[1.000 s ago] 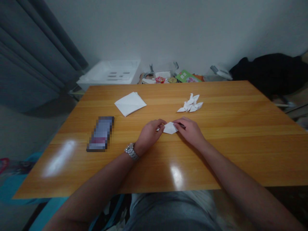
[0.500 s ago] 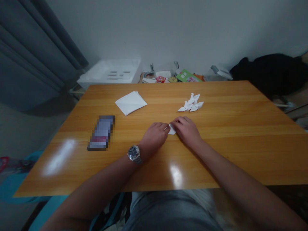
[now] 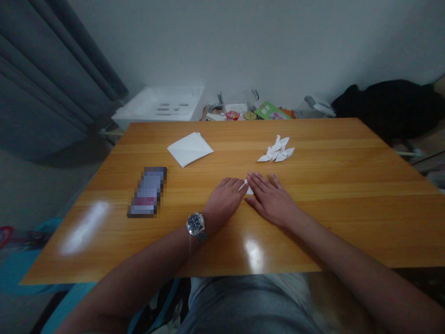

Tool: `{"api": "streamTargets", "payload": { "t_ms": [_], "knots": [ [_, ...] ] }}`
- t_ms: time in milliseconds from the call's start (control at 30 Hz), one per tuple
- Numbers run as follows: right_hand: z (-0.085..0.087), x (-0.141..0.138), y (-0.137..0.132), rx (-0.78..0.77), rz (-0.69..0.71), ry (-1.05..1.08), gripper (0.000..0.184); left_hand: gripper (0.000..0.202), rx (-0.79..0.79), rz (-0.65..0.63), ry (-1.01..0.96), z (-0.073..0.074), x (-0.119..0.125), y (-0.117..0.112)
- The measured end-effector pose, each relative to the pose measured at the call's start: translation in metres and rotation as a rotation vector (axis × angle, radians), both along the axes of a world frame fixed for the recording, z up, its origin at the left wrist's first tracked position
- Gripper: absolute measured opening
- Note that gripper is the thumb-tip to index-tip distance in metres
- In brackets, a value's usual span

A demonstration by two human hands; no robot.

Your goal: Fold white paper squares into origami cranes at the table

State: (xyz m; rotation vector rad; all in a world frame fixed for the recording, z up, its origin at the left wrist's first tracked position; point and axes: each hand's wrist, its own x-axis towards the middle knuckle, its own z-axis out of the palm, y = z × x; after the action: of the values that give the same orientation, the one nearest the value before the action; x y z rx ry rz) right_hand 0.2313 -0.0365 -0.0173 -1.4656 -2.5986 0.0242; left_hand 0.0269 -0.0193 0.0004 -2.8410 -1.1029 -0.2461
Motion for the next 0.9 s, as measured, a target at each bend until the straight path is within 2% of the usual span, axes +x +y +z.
{"api": "streamTargets", "payload": {
  "t_ms": [267,533,733,900],
  "knots": [
    [-0.008,0.003,-0.007,0.012,-0.091,0.019,0.065,0.032,0.007,0.002,0.004,-0.006,0.001,0.0],
    [-0.003,0.028,-0.017,-0.047,-0.232,-0.003,0.066,0.031,0.049,-0.004,-0.017,-0.006,0.001,0.0],
    [-0.002,0.04,-0.016,-0.068,-0.237,0.033,0.063,0.033,0.059,-0.049,-0.01,-0.007,-0.003,0.005],
    [0.0,0.045,-0.011,0.033,-0.231,0.108,0.062,0.033,0.039,-0.066,-0.01,-0.005,-0.004,0.006]
  ]
}}
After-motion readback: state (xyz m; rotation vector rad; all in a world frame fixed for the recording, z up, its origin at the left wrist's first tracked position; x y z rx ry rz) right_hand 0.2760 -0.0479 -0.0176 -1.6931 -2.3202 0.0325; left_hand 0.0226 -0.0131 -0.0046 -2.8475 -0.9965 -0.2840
